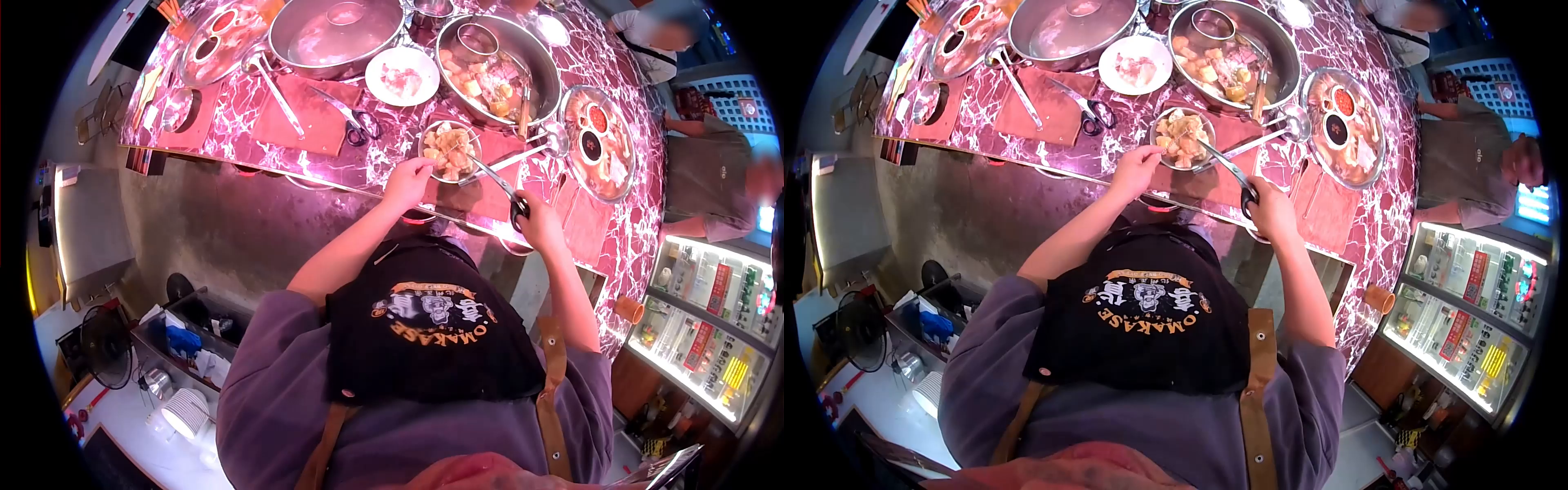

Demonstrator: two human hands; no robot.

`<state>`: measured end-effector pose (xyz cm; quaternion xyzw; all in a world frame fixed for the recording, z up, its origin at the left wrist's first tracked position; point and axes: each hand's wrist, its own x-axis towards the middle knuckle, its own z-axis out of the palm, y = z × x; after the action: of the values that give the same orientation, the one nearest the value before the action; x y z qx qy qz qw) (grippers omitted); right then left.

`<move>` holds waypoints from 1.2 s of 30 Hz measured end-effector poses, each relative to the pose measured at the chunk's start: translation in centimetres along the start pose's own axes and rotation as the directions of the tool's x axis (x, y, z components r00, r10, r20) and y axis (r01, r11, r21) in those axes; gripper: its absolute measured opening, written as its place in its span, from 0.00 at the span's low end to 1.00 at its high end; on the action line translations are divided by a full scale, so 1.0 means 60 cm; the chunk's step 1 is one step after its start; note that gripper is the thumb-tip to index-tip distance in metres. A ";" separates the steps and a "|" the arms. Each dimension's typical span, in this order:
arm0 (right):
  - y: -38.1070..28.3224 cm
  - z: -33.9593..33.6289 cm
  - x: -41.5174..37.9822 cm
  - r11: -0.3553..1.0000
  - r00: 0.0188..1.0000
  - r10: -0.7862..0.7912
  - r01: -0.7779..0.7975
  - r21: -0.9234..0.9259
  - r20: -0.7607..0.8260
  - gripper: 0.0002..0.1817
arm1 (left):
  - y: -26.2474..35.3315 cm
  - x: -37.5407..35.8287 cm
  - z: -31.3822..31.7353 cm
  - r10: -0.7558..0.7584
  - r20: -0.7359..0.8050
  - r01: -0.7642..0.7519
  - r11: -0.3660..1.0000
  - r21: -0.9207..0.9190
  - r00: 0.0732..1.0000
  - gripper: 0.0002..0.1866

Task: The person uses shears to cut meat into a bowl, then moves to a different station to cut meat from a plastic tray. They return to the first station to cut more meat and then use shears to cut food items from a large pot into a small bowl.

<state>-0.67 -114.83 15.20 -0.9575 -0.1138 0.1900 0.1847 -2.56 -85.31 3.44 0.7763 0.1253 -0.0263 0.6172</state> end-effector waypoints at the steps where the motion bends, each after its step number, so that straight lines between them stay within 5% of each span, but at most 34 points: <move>1: -0.005 -0.013 -0.011 1.000 1.000 -0.003 0.003 -0.004 -0.027 0.30 | 0.010 -0.001 -0.004 0.001 -0.009 -0.002 1.000 -0.003 1.000 0.13; 6: -0.043 0.021 0.015 0.987 0.969 -0.134 0.113 -0.115 -0.205 0.27 | 0.044 -0.014 -0.017 -0.039 0.111 0.034 0.999 0.043 0.993 0.14; 9: -0.023 0.072 0.053 0.989 0.983 -0.114 0.125 0.075 -0.145 0.24 | 0.062 -0.016 -0.022 -0.063 0.131 0.040 0.985 0.168 0.989 0.14; 12: 0.021 0.058 0.027 0.995 0.989 -0.075 0.083 0.058 -0.125 0.23 | 0.019 0.009 -0.021 0.081 0.055 -0.093 0.951 0.295 0.995 0.14; 15: 0.010 0.002 -0.017 1.000 0.998 -0.003 0.005 0.031 -0.060 0.26 | 0.034 0.013 -0.033 0.052 0.088 -0.077 0.946 0.316 0.995 0.15; 25: -0.005 0.099 0.059 0.995 0.961 -0.095 0.097 -0.006 -0.260 0.28 | 0.072 -0.017 -0.066 0.088 0.132 -0.147 0.814 0.561 0.987 0.14; 28: -0.009 0.064 0.016 0.998 0.983 -0.004 0.016 0.067 -0.182 0.29 | 0.022 -0.041 -0.088 0.055 -0.024 -0.037 0.874 0.485 0.998 0.11; 30: -0.011 0.058 0.006 0.986 0.987 0.055 -0.029 0.166 -0.152 0.31 | -0.059 -0.041 -0.079 -0.016 -0.136 0.026 0.997 0.071 0.991 0.07; 33: -0.032 0.087 0.018 0.981 0.981 0.016 0.022 0.194 -0.191 0.32 | -0.131 -0.026 -0.031 -0.142 -0.193 0.107 0.978 -0.179 0.971 0.05; 36: -0.053 0.119 0.035 0.988 0.987 0.025 0.000 0.156 -0.156 0.32 | -0.090 -0.010 0.019 -0.239 -0.130 0.176 0.911 -0.374 0.962 0.13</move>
<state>-2.15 -109.14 9.67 -0.9529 -0.0775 0.1231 0.2661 -4.26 -85.42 -1.85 0.6322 0.2632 -0.0010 0.7288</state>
